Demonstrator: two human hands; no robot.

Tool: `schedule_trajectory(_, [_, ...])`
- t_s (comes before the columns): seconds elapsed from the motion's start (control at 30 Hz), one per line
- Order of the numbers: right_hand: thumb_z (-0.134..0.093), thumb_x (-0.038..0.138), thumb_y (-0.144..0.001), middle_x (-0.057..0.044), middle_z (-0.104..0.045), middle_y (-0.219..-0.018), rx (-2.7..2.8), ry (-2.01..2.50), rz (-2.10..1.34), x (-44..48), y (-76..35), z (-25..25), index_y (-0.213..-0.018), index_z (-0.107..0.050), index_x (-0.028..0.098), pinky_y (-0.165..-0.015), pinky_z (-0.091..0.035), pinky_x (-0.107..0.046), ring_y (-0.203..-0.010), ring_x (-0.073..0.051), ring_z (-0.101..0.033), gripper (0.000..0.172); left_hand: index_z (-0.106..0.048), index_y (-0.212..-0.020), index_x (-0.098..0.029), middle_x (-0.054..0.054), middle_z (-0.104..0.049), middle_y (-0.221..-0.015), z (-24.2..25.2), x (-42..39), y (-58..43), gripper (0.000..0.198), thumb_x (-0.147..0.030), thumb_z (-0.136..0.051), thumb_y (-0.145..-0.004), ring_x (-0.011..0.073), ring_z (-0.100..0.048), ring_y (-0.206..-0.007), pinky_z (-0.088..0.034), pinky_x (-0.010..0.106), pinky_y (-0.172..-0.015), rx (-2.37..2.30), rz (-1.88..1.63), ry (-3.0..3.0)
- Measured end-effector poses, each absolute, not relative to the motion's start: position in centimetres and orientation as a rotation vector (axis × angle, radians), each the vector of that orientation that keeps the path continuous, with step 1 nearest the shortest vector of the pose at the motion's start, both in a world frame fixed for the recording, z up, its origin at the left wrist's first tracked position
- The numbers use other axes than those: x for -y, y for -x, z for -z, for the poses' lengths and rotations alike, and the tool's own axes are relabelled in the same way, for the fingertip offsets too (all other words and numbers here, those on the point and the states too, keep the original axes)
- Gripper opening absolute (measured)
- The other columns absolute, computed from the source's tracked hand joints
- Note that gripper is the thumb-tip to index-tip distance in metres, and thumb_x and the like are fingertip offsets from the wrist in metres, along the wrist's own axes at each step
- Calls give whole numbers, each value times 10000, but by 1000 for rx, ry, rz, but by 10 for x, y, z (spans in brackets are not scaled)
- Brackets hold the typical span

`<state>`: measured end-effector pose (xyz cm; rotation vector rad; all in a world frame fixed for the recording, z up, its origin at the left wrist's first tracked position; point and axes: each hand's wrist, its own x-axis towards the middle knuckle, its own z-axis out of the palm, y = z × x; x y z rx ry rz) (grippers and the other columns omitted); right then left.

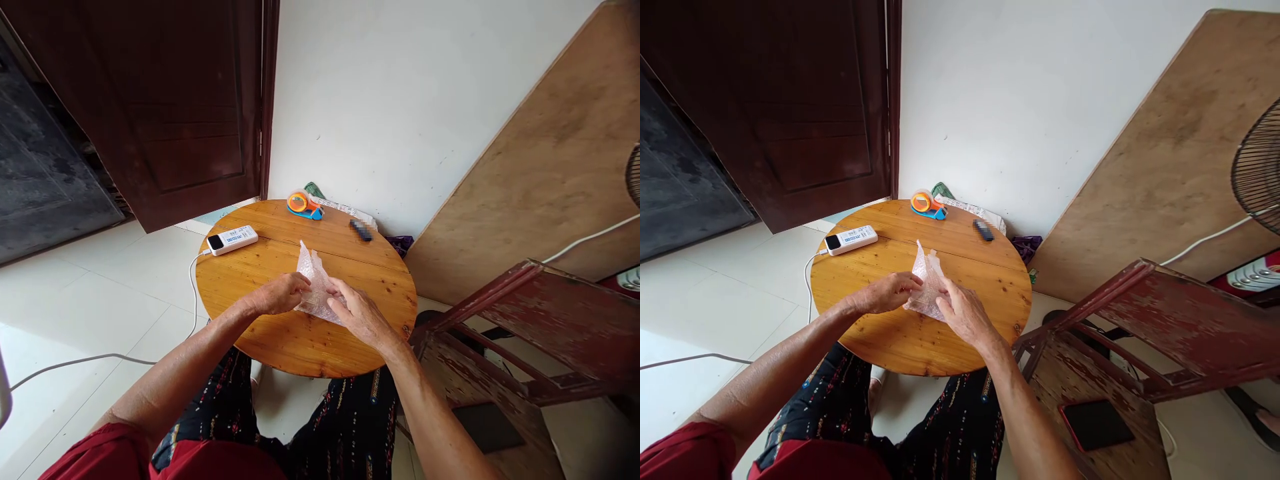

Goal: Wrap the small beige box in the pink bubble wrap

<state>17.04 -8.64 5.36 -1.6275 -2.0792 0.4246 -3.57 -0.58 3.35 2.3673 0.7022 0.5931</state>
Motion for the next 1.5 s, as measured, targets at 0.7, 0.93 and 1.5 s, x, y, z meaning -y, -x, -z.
schedule_trajectory(0.7, [-530, 467, -794, 30, -560, -629, 1632, 1829, -583, 82, -184, -20, -728, -559, 221, -565, -368, -250, -601, -147, -516, 256, -692, -992, -191, 33, -703, -813, -37, 6, 23, 283, -182, -542, -752, 174, -627, -712, -454, 245, -639, -930, -378, -2474])
schedule_trajectory(0.93, [-546, 335, -721, 25, -609, -621, 1508, 1896, -323, 73, -169, -9, -752, -568, 235, -568, -368, -266, -576, -161, -545, 108, -698, -989, -184, 69, -733, -898, -41, 16, 20, 246, -194, -567, -780, 209, -670, -812, -488, 263, -713, -1013, -378, -2458])
schedule_trajectory(1.5, [-614, 392, -728, 50, -573, -575, 1377, 1826, -417, 67, -162, -7, -1080, -631, 198, -560, -423, -269, -563, -174, -558, 402, -719, -1032, -175, 126, -743, -977, -49, 21, 16, 263, -255, -578, -824, 275, -699, -887, -518, 319, -750, -1065, -304, -2466])
